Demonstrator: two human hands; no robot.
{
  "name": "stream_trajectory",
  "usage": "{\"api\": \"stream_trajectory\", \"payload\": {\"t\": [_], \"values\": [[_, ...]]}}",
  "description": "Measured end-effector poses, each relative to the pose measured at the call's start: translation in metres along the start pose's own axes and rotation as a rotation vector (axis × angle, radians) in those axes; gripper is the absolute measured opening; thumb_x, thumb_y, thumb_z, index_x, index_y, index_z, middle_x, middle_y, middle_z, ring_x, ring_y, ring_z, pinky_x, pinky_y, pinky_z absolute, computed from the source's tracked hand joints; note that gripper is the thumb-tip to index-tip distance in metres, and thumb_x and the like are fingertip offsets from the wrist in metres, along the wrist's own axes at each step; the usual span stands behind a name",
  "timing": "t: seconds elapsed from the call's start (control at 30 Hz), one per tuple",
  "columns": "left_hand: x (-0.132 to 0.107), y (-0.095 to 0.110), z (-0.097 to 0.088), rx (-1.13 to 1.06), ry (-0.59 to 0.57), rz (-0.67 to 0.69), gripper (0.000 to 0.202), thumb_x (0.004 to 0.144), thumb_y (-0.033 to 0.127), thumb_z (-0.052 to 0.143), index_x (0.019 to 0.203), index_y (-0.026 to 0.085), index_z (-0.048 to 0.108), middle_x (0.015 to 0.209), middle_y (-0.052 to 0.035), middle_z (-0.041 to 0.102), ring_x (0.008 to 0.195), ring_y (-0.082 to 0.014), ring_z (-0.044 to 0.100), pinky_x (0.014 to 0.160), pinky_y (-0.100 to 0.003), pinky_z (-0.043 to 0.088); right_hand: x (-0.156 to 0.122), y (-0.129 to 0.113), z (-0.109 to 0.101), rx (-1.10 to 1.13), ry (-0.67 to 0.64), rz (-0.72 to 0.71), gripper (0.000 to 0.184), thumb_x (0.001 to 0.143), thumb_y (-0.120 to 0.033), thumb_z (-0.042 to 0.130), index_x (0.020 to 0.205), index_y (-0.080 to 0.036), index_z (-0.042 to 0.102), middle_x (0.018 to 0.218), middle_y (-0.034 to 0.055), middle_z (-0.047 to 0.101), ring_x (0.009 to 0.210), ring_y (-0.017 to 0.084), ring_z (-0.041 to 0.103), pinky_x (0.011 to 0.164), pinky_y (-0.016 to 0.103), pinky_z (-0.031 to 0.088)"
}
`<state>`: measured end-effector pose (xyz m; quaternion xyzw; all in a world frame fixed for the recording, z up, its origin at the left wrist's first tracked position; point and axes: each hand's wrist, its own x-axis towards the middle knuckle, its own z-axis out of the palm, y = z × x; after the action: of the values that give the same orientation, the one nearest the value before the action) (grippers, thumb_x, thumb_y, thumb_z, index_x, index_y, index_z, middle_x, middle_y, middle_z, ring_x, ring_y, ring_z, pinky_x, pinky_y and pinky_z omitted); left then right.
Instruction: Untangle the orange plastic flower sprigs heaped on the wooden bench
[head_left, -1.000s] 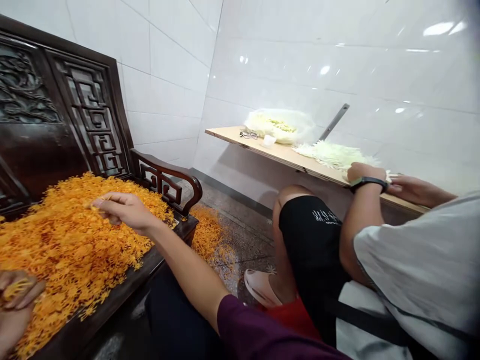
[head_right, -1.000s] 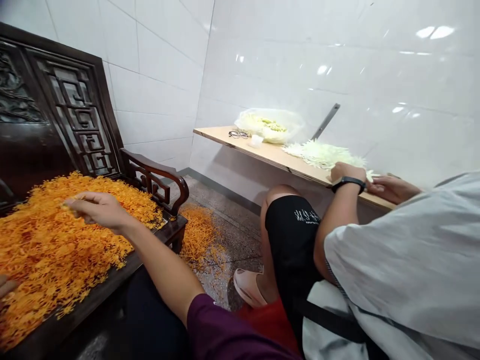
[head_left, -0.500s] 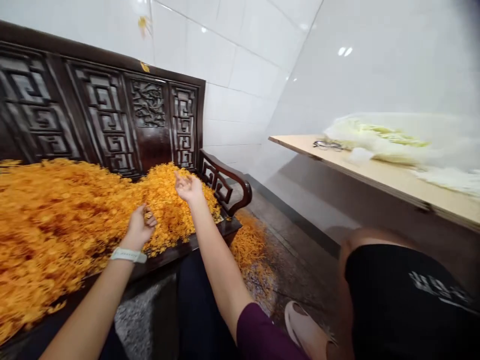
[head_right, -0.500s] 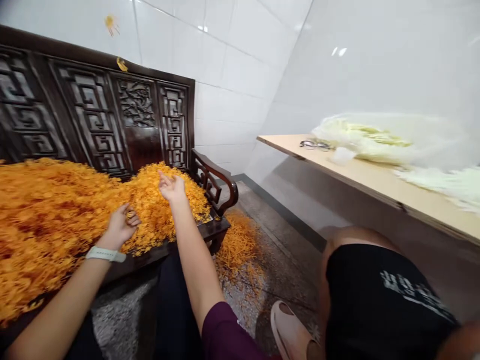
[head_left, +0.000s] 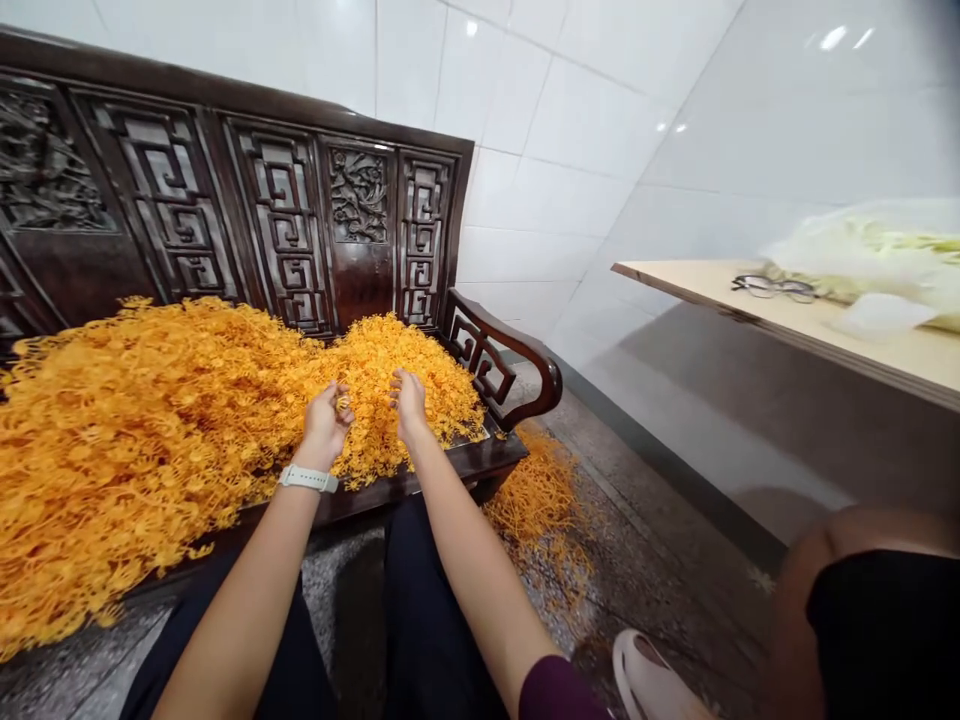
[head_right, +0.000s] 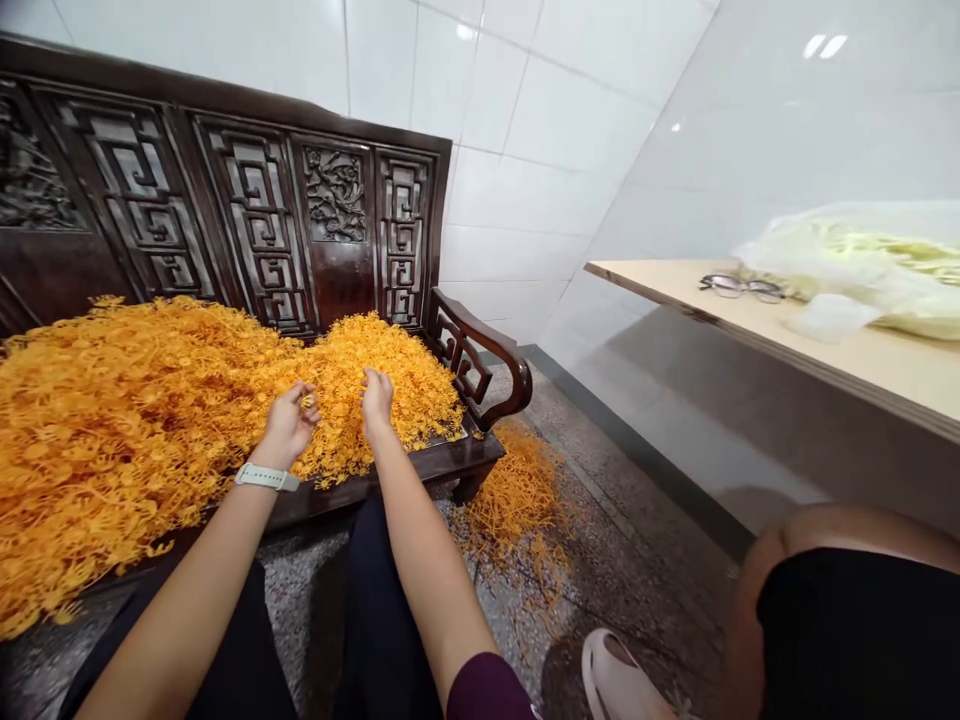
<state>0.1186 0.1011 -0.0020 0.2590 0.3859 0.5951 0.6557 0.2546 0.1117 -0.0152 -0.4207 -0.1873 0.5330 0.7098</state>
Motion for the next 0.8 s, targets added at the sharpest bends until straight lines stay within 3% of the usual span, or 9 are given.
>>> {"api": "stream_trajectory", "payload": {"t": [0.1, 0.2, 0.37, 0.47, 0.53, 0.63, 0.7, 0.8], "values": [[0.002, -0.008, 0.001, 0.094, -0.044, -0.002, 0.017, 0.09, 0.027, 0.072, 0.082, 0.015, 0.062, 0.062, 0.0019, 0.055, 0.043, -0.0076, 0.043, 0.044, -0.02, 0.034, -0.002, 0.009, 0.006, 0.0, -0.101, 0.02, 0.021, 0.091, -0.038, 0.068, 0.097, -0.018, 0.065, 0.077, -0.002, 0.065, 0.056, 0.01, 0.053, 0.05, 0.019, 0.042], [0.009, -0.009, -0.001, 0.206, -0.065, 0.016, 0.021, 0.089, 0.03, 0.073, 0.077, 0.016, 0.063, 0.061, 0.0019, 0.054, 0.045, -0.0087, 0.045, 0.046, -0.021, 0.037, -0.002, 0.016, 0.014, 0.034, -0.166, 0.011, 0.022, 0.09, -0.038, 0.072, 0.098, -0.019, 0.064, 0.08, -0.0022, 0.066, 0.057, 0.008, 0.054, 0.054, 0.019, 0.044], [0.014, -0.003, 0.001, 0.448, -0.209, 0.001, 0.034, 0.089, 0.03, 0.066, 0.06, 0.019, 0.052, 0.049, 0.0053, 0.039, 0.042, -0.0098, 0.03, 0.046, -0.025, 0.024, 0.009, 0.028, 0.019, 0.115, -0.043, -0.042, 0.03, 0.095, -0.043, 0.071, 0.088, -0.021, 0.053, 0.064, -0.009, 0.053, 0.051, 0.007, 0.042, 0.052, 0.018, 0.038], [0.005, -0.015, 0.006, 0.646, -0.33, -0.005, 0.03, 0.078, 0.02, 0.071, 0.053, 0.019, 0.054, 0.05, 0.0023, 0.046, 0.047, -0.0129, 0.035, 0.051, -0.028, 0.023, 0.02, 0.036, 0.011, 0.153, 0.035, -0.013, 0.031, 0.103, -0.045, 0.06, 0.088, -0.018, 0.054, 0.055, -0.0108, 0.04, 0.045, 0.007, 0.032, 0.046, 0.019, 0.033], [-0.005, -0.027, 0.007, 0.749, -0.359, 0.033, 0.03, 0.076, 0.019, 0.07, 0.05, 0.019, 0.054, 0.052, 0.0007, 0.05, 0.053, -0.0155, 0.039, 0.055, -0.03, 0.023, 0.024, 0.041, 0.003, 0.186, 0.054, 0.034, 0.032, 0.106, -0.043, 0.057, 0.091, -0.015, 0.058, 0.059, -0.0091, 0.043, 0.045, 0.006, 0.033, 0.046, 0.019, 0.034], [-0.024, -0.042, 0.0, 0.828, -0.371, 0.089, 0.036, 0.082, 0.028, 0.065, 0.05, 0.022, 0.049, 0.052, 0.0009, 0.046, 0.056, -0.0174, 0.037, 0.057, -0.032, 0.023, 0.021, 0.043, -0.006, 0.243, 0.045, 0.103, 0.031, 0.105, -0.043, 0.061, 0.097, -0.013, 0.063, 0.072, -0.0043, 0.055, 0.051, 0.006, 0.045, 0.047, 0.018, 0.042], [-0.035, -0.047, -0.006, 0.825, -0.376, 0.127, 0.038, 0.085, 0.037, 0.061, 0.054, 0.023, 0.044, 0.055, 0.0018, 0.042, 0.057, -0.0172, 0.035, 0.058, -0.032, 0.024, 0.015, 0.04, -0.007, 0.278, 0.015, 0.122, 0.035, 0.107, -0.044, 0.057, 0.088, -0.014, 0.059, 0.065, -0.0068, 0.048, 0.046, 0.005, 0.037, 0.043, 0.017, 0.034], [-0.052, -0.051, -0.01, 0.774, -0.377, 0.17, 0.04, 0.087, 0.047, 0.057, 0.059, 0.024, 0.04, 0.059, 0.0028, 0.038, 0.059, -0.0163, 0.034, 0.059, -0.031, 0.028, 0.0, 0.032, -0.005, 0.314, -0.078, 0.12, 0.051, 0.113, -0.045, 0.035, 0.068, -0.022, 0.035, 0.05, -0.0112, 0.019, 0.04, 0.006, 0.011, 0.039, 0.019, 0.014]]}}
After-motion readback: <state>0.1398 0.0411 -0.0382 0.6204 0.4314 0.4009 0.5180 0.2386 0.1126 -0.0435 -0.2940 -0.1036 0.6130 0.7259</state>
